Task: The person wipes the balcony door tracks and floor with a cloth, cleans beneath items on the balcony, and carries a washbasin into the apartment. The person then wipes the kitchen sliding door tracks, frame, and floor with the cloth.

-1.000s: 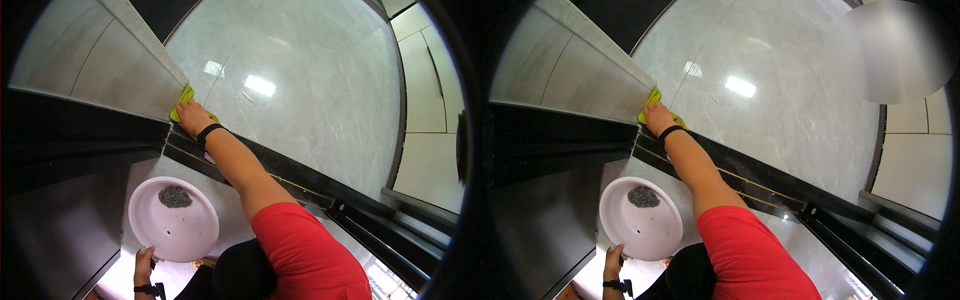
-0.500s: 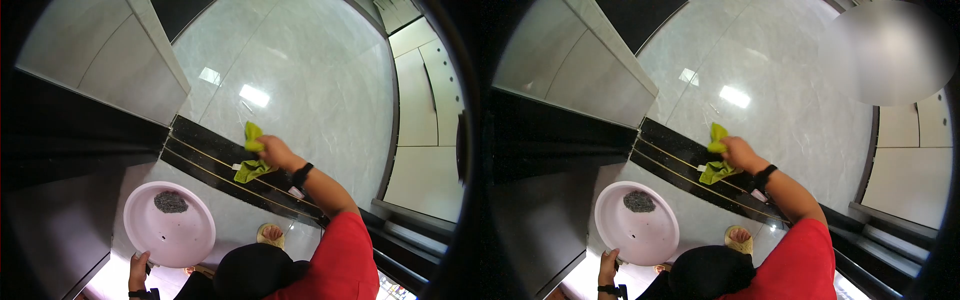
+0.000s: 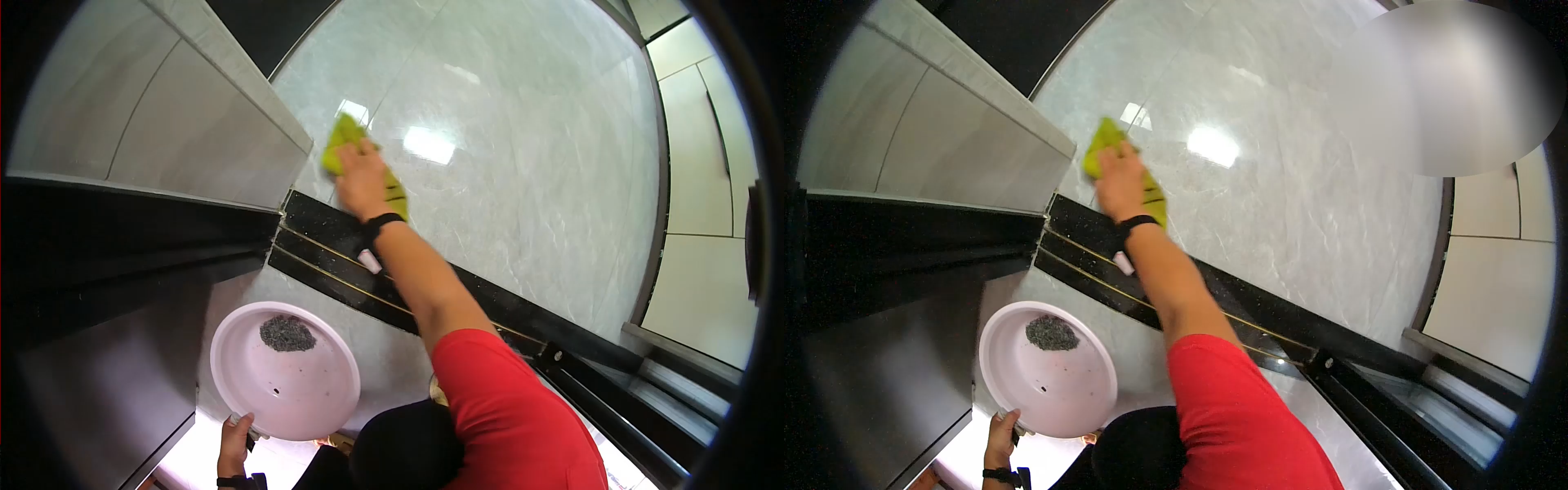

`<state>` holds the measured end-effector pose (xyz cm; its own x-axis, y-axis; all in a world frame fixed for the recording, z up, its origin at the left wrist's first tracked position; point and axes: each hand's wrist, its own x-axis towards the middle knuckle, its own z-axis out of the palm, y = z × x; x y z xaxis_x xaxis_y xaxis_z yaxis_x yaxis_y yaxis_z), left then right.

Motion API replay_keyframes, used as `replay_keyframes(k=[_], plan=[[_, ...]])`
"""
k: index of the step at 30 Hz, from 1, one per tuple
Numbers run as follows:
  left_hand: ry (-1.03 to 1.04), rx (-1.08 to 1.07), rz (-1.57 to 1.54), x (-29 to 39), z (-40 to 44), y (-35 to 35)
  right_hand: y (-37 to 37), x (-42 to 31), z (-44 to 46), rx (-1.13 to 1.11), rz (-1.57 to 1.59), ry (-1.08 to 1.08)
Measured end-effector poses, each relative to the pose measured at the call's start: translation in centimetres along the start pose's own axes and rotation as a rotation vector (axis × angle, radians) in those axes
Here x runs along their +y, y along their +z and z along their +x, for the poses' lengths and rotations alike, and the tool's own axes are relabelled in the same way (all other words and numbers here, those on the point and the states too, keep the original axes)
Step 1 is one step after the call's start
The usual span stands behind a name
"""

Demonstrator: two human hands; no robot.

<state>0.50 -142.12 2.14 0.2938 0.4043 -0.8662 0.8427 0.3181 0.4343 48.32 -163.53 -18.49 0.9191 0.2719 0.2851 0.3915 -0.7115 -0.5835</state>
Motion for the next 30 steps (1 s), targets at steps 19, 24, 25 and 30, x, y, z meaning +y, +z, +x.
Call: replay_keyframes(k=[19,24,25,30], plan=[[0.067,-0.007,-0.007,1.8,-1.4,0.5,-22.1,10.0,-19.0,-0.276,-0.046,-0.128],[-0.024,0.113,0.219,3.3,-2.8,2.8,-30.4,15.7,-26.2,-0.066,-0.227,0.397],[-0.009,0.093,0.200,3.0,-2.6,2.2,-31.6,16.7,-26.8,-0.064,-0.232,0.400],[-0.079,0.073,0.243,5.7,-4.6,3.4,-35.1,22.3,-28.3,0.423,-0.389,0.939]])
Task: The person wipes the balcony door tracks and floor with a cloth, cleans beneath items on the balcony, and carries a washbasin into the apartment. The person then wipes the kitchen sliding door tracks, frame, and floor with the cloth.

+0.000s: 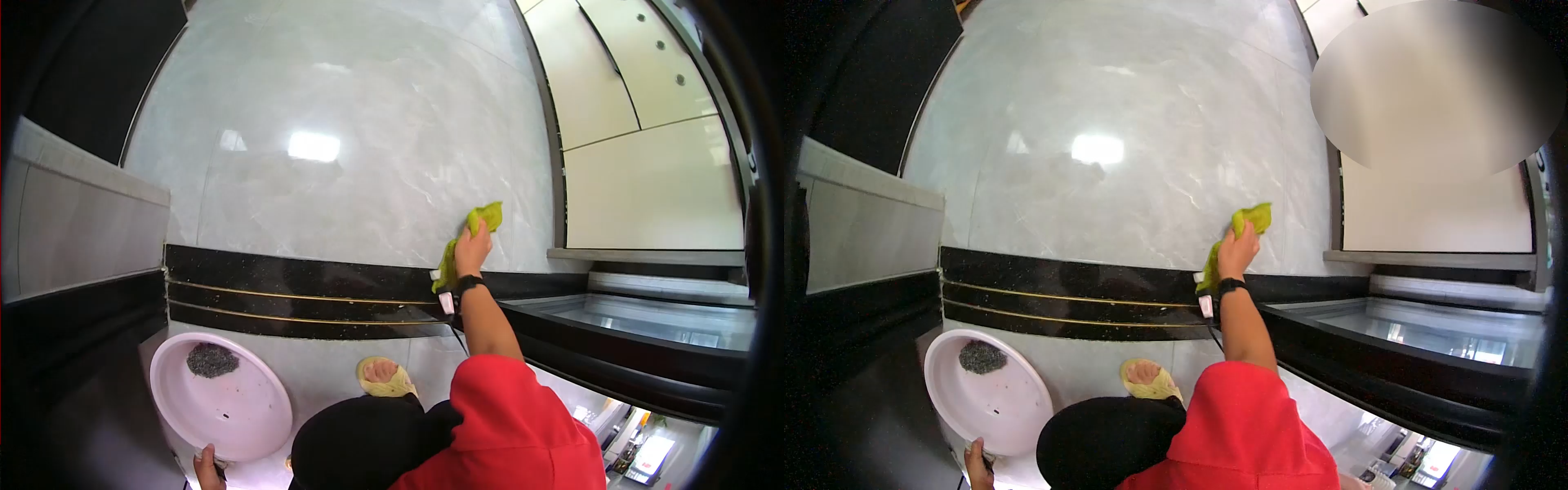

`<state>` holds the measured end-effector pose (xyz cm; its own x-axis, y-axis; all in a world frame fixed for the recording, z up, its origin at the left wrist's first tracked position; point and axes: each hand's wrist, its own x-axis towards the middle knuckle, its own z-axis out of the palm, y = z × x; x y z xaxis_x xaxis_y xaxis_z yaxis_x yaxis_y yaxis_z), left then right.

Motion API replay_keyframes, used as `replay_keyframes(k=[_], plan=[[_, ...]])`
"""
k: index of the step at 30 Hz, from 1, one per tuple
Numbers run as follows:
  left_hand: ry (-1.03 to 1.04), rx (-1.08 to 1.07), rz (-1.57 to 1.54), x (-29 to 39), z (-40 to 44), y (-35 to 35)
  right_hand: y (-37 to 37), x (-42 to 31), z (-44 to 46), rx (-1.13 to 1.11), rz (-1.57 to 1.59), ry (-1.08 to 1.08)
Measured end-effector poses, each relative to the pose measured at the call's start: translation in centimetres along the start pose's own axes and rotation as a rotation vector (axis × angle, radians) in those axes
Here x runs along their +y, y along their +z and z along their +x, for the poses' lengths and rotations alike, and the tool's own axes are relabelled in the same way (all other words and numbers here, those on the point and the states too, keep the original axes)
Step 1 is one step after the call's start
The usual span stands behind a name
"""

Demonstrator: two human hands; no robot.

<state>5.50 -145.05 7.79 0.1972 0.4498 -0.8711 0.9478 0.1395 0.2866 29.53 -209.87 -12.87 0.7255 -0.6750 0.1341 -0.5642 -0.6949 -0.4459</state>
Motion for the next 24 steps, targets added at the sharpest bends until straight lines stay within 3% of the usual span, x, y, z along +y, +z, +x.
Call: replay_keyframes(k=[3,5,9,12,14,16,18,20,24], plan=[[-0.017,0.085,0.020,2.7,-2.7,2.7,2.2,-2.2,-0.9,0.007,-0.242,-0.014],[-0.024,-0.002,0.026,1.4,-1.5,0.9,3.1,-5.5,-2.9,0.036,-0.149,-0.312],[0.019,-0.007,0.059,1.5,-1.5,0.7,5.0,-12.3,-8.2,-0.434,0.129,-0.392],[-0.021,0.096,0.284,2.3,-2.8,1.1,4.7,-17.5,-12.4,-0.525,0.309,-0.732],[0.254,-0.088,-0.104,1.3,-2.3,1.3,4.2,-18.9,-13.1,-0.523,0.378,-0.852],[0.269,-0.113,-0.146,0.8,-2.0,1.0,3.5,-19.5,-13.1,-0.563,0.397,-0.931],[0.295,-0.142,-0.179,0.5,-1.0,0.5,2.3,-17.9,-12.1,-0.617,0.360,-1.026],[0.307,-0.126,-0.177,0.3,-1.3,0.6,0.5,-14.6,-10.9,-0.503,0.320,-1.012],[0.271,-0.137,-0.180,0.7,-2.2,1.6,-2.5,-5.1,-8.6,-0.417,-0.047,-0.809]])
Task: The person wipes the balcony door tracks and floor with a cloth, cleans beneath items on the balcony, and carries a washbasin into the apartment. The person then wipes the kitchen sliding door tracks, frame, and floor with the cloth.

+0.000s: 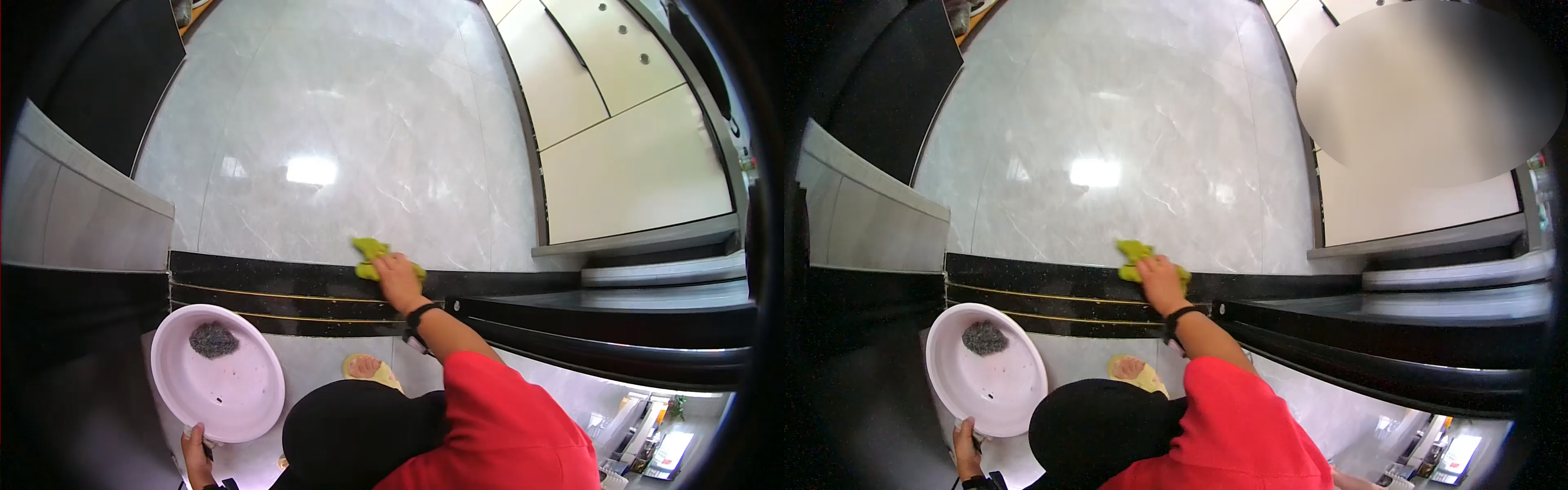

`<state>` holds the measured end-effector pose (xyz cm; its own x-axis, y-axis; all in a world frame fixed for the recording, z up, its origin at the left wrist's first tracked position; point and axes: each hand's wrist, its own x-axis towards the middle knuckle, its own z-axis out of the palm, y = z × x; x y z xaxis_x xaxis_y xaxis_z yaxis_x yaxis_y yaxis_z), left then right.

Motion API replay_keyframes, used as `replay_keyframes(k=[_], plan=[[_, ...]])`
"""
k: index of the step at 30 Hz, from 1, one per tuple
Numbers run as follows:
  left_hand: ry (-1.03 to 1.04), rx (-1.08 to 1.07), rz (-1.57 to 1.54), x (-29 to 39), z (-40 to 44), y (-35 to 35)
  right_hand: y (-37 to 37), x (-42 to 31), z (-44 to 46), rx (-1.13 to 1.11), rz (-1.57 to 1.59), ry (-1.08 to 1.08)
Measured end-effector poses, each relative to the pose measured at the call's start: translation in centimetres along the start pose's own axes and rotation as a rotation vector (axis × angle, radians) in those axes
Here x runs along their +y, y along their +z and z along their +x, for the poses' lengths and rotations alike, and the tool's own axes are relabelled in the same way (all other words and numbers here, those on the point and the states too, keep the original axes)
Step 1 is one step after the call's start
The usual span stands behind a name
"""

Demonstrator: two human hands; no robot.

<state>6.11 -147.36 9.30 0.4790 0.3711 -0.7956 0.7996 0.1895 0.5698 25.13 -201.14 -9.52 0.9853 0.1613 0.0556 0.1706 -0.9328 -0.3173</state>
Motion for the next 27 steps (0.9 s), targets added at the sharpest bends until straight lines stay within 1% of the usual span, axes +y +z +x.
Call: replay_keyframes(k=[1,2,3,4,5,7,8,10,12,13,14,15,17,19,21,23,25,26,27], plan=[[0.006,-0.008,-0.011,-0.6,0.3,-0.3,-1.2,1.6,-1.2,0.001,-0.024,0.050],[0.025,0.004,-0.023,-1.4,1.0,-0.9,-2.5,2.4,-2.2,-0.104,-0.100,0.204],[0.044,0.018,-0.035,-1.9,1.5,-1.5,-2.3,4.3,-3.6,-0.150,-0.174,0.287],[0.047,0.016,-0.044,-2.0,1.8,-1.9,-3.1,4.8,-3.9,-0.155,-0.172,0.427],[0.055,0.022,-0.041,-2.0,1.9,-2.1,-3.1,4.8,-3.5,-0.144,-0.176,0.416],[0.069,0.028,-0.052,-2.2,2.0,-1.9,-2.5,5.3,-2.8,-0.134,-0.086,0.635],[0.100,0.023,-0.023,-2.0,2.0,-1.7,-2.1,6.7,-2.0,-0.192,0.074,0.575],[0.129,0.000,-0.003,-1.6,1.7,-1.3,-4.5,4.7,0.7,-0.202,1.114,0.848],[0.109,0.005,0.013,0.0,0.2,0.2,-10.8,-0.6,3.9,-0.320,1.712,0.776],[0.091,0.001,0.036,1.0,-0.5,0.9,-13.6,-3.2,5.2,-0.360,1.801,0.666],[0.117,-0.043,0.024,1.3,-0.8,1.1,-16.1,-5.9,6.4,-0.402,1.889,0.552],[0.124,-0.026,0.017,1.1,-0.6,0.7,-18.3,-8.7,7.1,-0.418,1.895,0.536],[0.166,-0.036,0.062,0.8,0.0,0.1,-22.3,-13.6,8.3,-0.476,1.983,0.317],[0.166,-0.032,0.067,1.3,-0.5,0.3,-24.7,-17.9,8.6,-0.639,1.933,0.153],[0.151,-0.026,0.097,1.2,-0.5,0.6,-20.2,-20.6,10.0,-0.729,1.636,-0.291],[0.159,-0.031,0.097,0.7,-0.5,0.7,-15.8,-25.1,9.5,-0.186,0.870,-0.552],[0.172,-0.032,0.092,1.0,0.2,0.5,-17.3,-28.3,9.7,-0.386,1.156,-0.618],[0.166,-0.053,0.081,1.1,-0.1,0.6,-17.8,-28.7,9.9,-0.390,1.154,-0.618],[0.157,-0.073,0.075,1.0,-0.4,0.7,-18.2,-28.8,9.9,-0.481,1.274,-0.540]])
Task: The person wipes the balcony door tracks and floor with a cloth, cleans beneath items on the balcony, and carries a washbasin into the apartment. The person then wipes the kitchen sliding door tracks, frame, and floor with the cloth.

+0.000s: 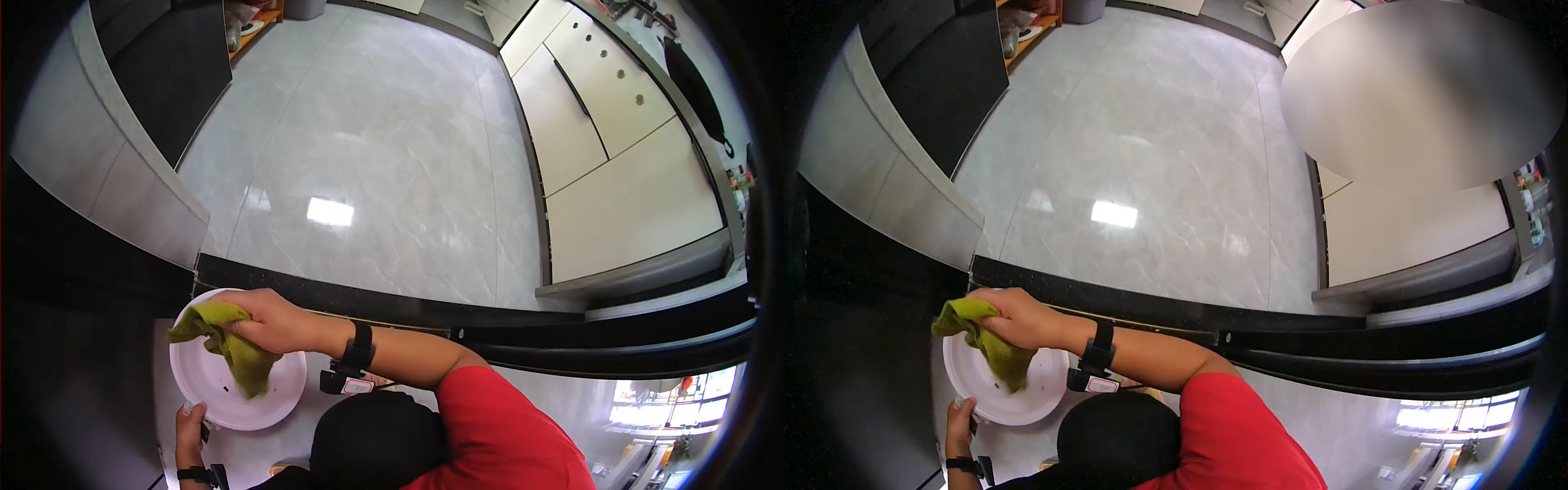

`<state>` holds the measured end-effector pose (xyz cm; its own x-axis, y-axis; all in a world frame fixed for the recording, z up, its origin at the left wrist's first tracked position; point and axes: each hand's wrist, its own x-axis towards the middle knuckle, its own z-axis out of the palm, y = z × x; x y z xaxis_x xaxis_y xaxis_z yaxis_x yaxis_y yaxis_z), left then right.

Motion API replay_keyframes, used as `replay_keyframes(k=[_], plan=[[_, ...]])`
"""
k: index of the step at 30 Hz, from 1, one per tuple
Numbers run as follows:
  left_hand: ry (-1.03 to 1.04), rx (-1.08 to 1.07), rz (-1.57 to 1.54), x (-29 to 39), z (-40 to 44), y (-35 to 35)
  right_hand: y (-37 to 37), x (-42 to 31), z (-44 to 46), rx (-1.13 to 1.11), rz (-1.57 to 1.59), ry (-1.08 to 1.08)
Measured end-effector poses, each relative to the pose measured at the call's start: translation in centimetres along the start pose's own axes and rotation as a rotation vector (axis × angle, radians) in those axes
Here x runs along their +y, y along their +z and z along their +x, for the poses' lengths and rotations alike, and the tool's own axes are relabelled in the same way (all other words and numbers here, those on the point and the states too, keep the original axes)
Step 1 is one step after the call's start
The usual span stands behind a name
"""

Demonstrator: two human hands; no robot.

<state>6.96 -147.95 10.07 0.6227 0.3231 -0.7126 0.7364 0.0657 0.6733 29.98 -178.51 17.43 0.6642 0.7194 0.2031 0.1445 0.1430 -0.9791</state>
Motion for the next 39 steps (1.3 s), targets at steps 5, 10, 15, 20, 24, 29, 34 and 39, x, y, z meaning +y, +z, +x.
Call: replay_keyframes(k=[5,10,15,20,24,29,34,39], plan=[[0.000,0.013,-0.045,-2.8,1.1,-1.3,-3.2,2.3,-2.6,0.138,0.674,0.358],[-0.061,0.037,-0.094,-3.2,1.0,-1.5,-13.2,7.8,-10.0,0.837,0.562,0.524],[-0.092,0.067,-0.106,-3.4,1.5,-1.7,-25.1,16.1,-21.5,1.687,0.193,0.447],[-0.115,0.097,-0.100,-3.0,1.4,-1.6,-29.2,24.8,-30.9,1.765,-0.498,0.977],[-0.145,0.088,-0.062,-1.5,1.1,-0.3,-23.6,22.3,-22.6,1.333,-1.066,1.413],[-0.137,0.067,-0.037,-2.0,1.4,-0.8,-19.6,26.7,-15.0,0.893,-1.312,0.775],[-0.151,0.111,-0.033,-1.7,1.6,-1.0,-9.9,26.1,-5.9,0.510,-0.865,0.416],[-0.085,0.107,-0.023,-0.8,1.3,-0.4,-2.5,21.5,-0.1,0.343,-0.155,0.248]])
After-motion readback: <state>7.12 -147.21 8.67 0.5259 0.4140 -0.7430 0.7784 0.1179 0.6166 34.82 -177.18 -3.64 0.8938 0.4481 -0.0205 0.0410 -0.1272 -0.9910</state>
